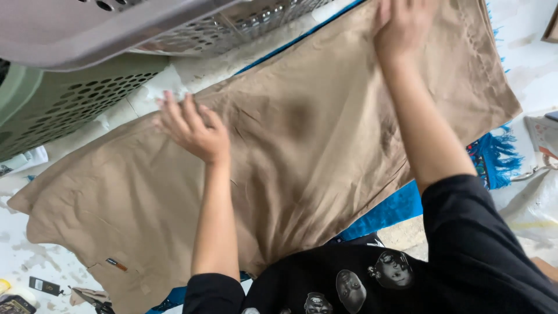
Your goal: The person irons a large piece of light brown fabric on a table, then uses scissors to trim a small edge, and continues ironing different sections. The person repeatedly lifts, repositions, and smooths the fabric by hand while ironing.
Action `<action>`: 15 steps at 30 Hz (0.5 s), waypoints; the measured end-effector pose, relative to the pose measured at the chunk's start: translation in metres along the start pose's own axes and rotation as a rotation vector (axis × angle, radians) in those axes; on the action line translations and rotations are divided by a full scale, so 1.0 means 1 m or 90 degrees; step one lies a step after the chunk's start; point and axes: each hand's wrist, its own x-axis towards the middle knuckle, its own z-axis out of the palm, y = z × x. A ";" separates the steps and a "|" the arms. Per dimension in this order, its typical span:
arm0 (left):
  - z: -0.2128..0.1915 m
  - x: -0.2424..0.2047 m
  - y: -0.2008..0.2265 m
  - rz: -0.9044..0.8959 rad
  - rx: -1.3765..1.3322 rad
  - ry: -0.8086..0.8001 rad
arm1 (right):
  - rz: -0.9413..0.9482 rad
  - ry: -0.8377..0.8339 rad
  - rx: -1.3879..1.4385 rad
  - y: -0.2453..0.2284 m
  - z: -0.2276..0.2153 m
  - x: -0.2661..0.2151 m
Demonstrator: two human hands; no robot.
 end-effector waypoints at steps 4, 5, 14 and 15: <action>0.008 -0.029 0.050 0.193 -0.072 -0.289 | -0.401 -0.329 0.368 -0.152 -0.159 -0.012; 0.017 -0.034 0.056 0.220 -0.069 -0.413 | -0.539 -0.402 0.383 -0.166 -0.161 -0.025; 0.011 -0.027 0.055 0.109 -0.026 -0.426 | -0.387 -0.195 0.003 0.075 -0.025 0.044; 0.014 -0.023 0.055 0.104 -0.024 -0.427 | -0.391 -0.196 0.007 0.077 -0.023 0.049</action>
